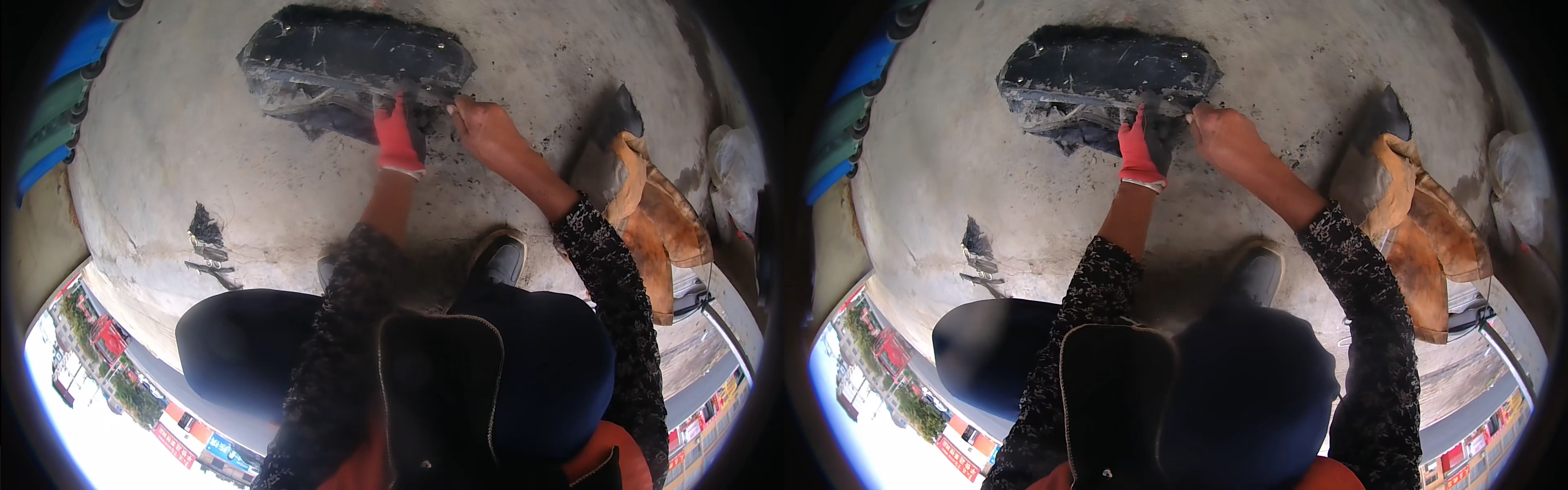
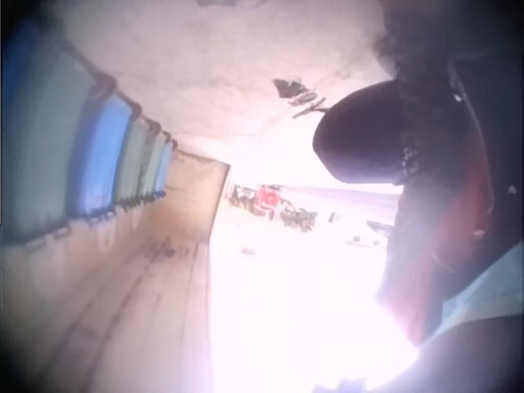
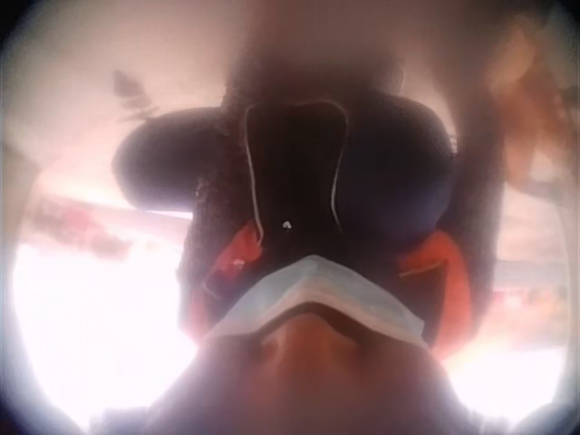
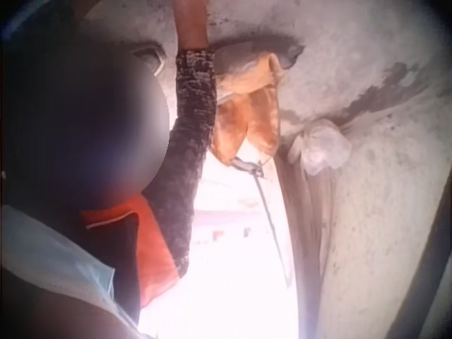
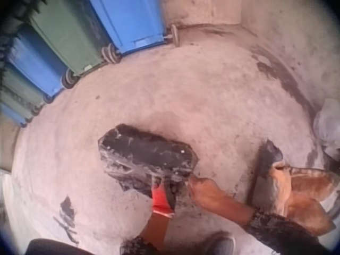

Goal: The person uses a metal tool to pry open a black bag, removes a small brass object, and then handles several metal rings and a black tassel on the floor.

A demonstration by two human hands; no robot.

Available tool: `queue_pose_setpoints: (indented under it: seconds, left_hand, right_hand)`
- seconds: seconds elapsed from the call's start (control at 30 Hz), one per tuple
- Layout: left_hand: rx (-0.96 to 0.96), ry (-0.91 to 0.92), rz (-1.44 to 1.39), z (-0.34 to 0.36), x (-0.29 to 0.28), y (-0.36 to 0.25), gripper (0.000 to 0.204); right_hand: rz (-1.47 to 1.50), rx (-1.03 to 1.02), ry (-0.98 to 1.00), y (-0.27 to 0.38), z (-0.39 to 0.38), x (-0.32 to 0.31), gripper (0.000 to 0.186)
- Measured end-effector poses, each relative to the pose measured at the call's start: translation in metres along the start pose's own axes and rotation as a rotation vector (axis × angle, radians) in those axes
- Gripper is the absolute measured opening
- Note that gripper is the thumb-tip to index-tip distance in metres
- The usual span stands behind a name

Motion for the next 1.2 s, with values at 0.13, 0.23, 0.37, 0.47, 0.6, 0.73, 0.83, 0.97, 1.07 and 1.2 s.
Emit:
queue_pose_setpoints:
  seconds: [0.13, 0.23, 0.37, 0.47, 0.6, 0.73, 0.83, 0.97, 1.07, 1.2]
  left_hand:
    - [0.099, -0.011, -0.060, 0.006, 0.004, 0.007, 0.025]
    - [0.363, -0.003, 0.260, 0.000, 0.013, -0.004, 0.026]
    - [0.335, 0.083, 0.400, 0.024, -0.002, 0.011, 0.038]
    - [0.043, -0.109, 0.069, -0.010, 0.017, -0.008, 0.030]
    - [0.026, -0.214, -0.034, -0.019, 0.022, -0.015, 0.025]
    - [-0.007, -0.225, -0.059, -0.024, 0.030, -0.023, 0.022]
    - [-0.028, -0.211, 0.059, -0.026, 0.029, -0.021, 0.020]
    - [0.170, -0.161, 0.221, -0.016, 0.017, -0.022, 0.028]
    - [0.049, -0.179, 0.091, -0.028, 0.030, -0.024, 0.028]
    - [-0.011, -0.137, 0.141, -0.027, 0.031, -0.025, 0.027]
  right_hand:
    - [-0.104, 0.085, 0.038, -0.006, 0.015, 0.019, 0.021]
    - [-0.189, 0.117, 0.065, 0.002, 0.021, 0.028, 0.017]
    - [-0.212, 0.175, 0.074, 0.009, 0.027, 0.036, 0.017]
    - [-0.291, 0.083, 0.189, 0.005, 0.016, 0.026, 0.015]
    - [-0.348, 0.010, 0.234, -0.011, 0.001, 0.017, 0.012]
    - [-0.209, 0.027, 0.128, -0.018, 0.003, 0.005, 0.014]
    - [-0.091, 0.102, 0.085, -0.019, 0.000, 0.004, 0.021]
    - [0.034, 0.051, -0.061, -0.013, 0.000, 0.002, 0.022]
    - [0.035, 0.102, -0.025, -0.011, 0.010, -0.001, 0.025]
    - [-0.064, 0.199, 0.136, -0.022, 0.027, 0.006, 0.038]
Point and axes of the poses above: each hand's wrist, its own z-axis towards the middle knuckle, its own x-axis out of the palm, y = z × x, the point moved 7 cm from there along z, towards the middle knuckle
